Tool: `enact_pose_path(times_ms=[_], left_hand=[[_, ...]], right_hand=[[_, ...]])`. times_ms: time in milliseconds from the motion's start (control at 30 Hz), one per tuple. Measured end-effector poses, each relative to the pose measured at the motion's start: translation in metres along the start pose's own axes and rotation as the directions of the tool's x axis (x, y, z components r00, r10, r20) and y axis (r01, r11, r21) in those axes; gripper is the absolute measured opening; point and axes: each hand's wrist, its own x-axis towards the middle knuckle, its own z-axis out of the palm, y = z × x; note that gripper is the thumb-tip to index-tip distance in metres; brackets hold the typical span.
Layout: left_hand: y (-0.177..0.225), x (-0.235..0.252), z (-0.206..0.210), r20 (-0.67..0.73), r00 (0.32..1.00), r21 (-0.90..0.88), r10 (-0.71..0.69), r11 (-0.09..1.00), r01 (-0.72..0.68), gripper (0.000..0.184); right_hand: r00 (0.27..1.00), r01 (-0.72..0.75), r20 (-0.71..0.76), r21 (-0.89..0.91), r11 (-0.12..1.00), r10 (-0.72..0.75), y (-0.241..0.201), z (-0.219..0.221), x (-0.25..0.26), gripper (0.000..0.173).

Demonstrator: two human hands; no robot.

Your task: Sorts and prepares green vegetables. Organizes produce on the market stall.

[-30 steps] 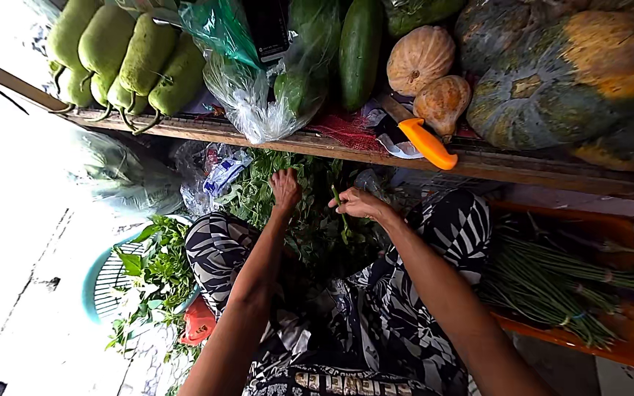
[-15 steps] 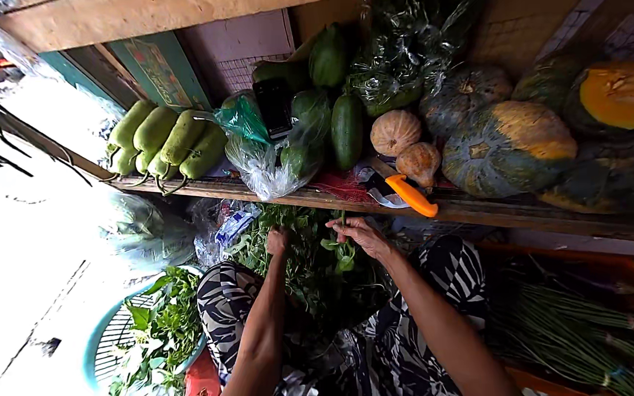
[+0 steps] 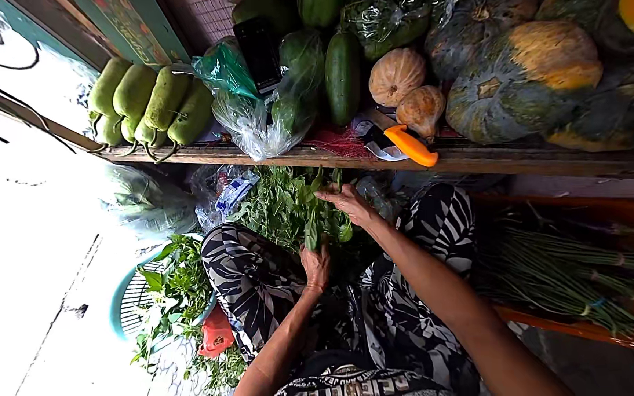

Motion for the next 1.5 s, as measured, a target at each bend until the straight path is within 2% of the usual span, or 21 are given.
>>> enact_pose_path(times_ms=[67,133,167,200,267,333,367,433,533,667,767,833,900,967,1033,1133,1167,1233,1333,1400,1500], left_hand=[[0.008,0.006,-0.016,0.252,0.968,0.292,-0.004,0.954,-0.073,0.045],[0.037,0.021,-0.045,0.547,0.796,0.574,-0.260,0.808,-0.130,0.064],[0.052,0.027,-0.059,0.581,0.730,0.651,-0.361,0.744,-0.150,0.068],[0.066,0.031,-0.074,0.565,0.713,0.697,-0.416,0.704,-0.141,0.065],[0.093,0.039,-0.098,0.454,0.798,0.732,-0.397,0.676,-0.080,0.057],[0.105,0.049,-0.107,0.296,0.935,0.646,-0.196,0.762,-0.045,0.052],[0.101,0.058,-0.104,0.225,0.973,0.536,-0.058,0.841,-0.074,0.047],[0.083,0.080,-0.085,0.131,0.972,0.296,0.196,0.928,-0.227,0.043],[0.077,0.103,-0.057,0.098,0.944,0.203,0.316,0.922,-0.330,0.049],[0.087,0.111,-0.049,0.110,0.949,0.301,0.297,0.900,-0.316,0.036],[0.096,0.111,-0.051,0.144,0.957,0.425,0.252,0.857,-0.290,0.031],[0.091,0.106,-0.057,0.169,0.937,0.492,0.307,0.797,-0.350,0.029],[0.086,0.106,-0.067,0.176,0.921,0.468,0.348,0.793,-0.390,0.025],[0.074,0.116,-0.074,0.109,0.933,0.379,0.343,0.853,-0.358,0.022],[0.067,0.135,-0.082,0.069,0.967,0.337,0.247,0.906,-0.255,0.028],[0.081,0.158,-0.098,0.234,0.972,0.545,0.018,0.826,-0.147,0.056],[0.087,0.164,-0.103,0.233,0.972,0.567,0.017,0.810,-0.150,0.065],[0.096,0.175,-0.113,0.102,0.980,0.502,0.169,0.842,-0.197,0.065],[0.116,0.217,-0.124,-0.104,0.937,0.330,0.334,0.900,-0.285,0.045],[0.139,0.266,-0.125,-0.142,0.944,0.118,0.297,0.952,-0.282,0.048],[0.164,0.325,-0.119,-0.006,0.981,-0.189,0.192,0.963,-0.190,0.058]], right_hand=[[1.000,0.012,0.026,0.022,1.000,-0.013,0.003,0.002,0.003,0.020],[0.998,0.021,0.050,0.057,0.998,-0.024,0.003,-0.001,0.005,0.016],[0.998,0.028,0.048,0.061,0.998,-0.031,0.001,-0.003,0.005,0.014],[0.998,0.030,0.047,0.061,0.998,-0.033,0.001,-0.005,0.005,0.016],[0.998,0.050,0.043,0.054,0.997,-0.052,0.000,-0.008,0.006,0.021],[0.994,0.100,0.043,0.017,0.995,-0.100,0.002,-0.006,0.007,0.027],[0.990,0.131,0.044,-0.017,0.991,-0.130,0.004,-0.004,0.008,0.030],[0.982,0.189,0.049,-0.116,0.975,-0.184,0.007,0.005,0.010,0.033],[0.974,0.225,0.027,-0.285,0.932,-0.227,0.004,0.012,0.008,0.039],[0.977,0.209,0.051,-0.390,0.897,-0.205,0.003,0.010,0.008,0.059],[0.982,0.187,0.086,-0.466,0.865,-0.166,-0.007,0.007,0.007,0.056],[0.981,0.194,0.106,-0.511,0.838,-0.162,-0.005,0.004,0.009,0.053],[0.983,0.181,0.104,-0.501,0.846,-0.149,-0.006,0.000,0.010,0.050],[0.988,0.154,0.084,-0.452,0.878,-0.130,-0.012,-0.007,0.011,0.046],[0.992,0.125,0.053,-0.381,0.916,-0.113,-0.016,-0.014,0.012,0.042],[0.993,0.106,-0.020,-0.254,0.961,-0.114,-0.016,-0.025,0.017,0.039],[0.989,0.125,-0.044,-0.233,0.964,-0.139,-0.021,-0.028,0.017,0.038],[0.967,0.211,-0.100,-0.215,0.954,-0.236,-0.027,-0.037,0.021,0.034],[0.921,0.271,-0.244,-0.161,0.949,-0.304,-0.026,-0.049,0.036,0.028],[0.909,0.229,-0.332,-0.103,0.968,-0.250,-0.024,-0.054,0.047,0.025],[0.906,0.166,-0.382,-0.073,0.983,-0.182,-0.031,-0.054,0.053,0.025]])
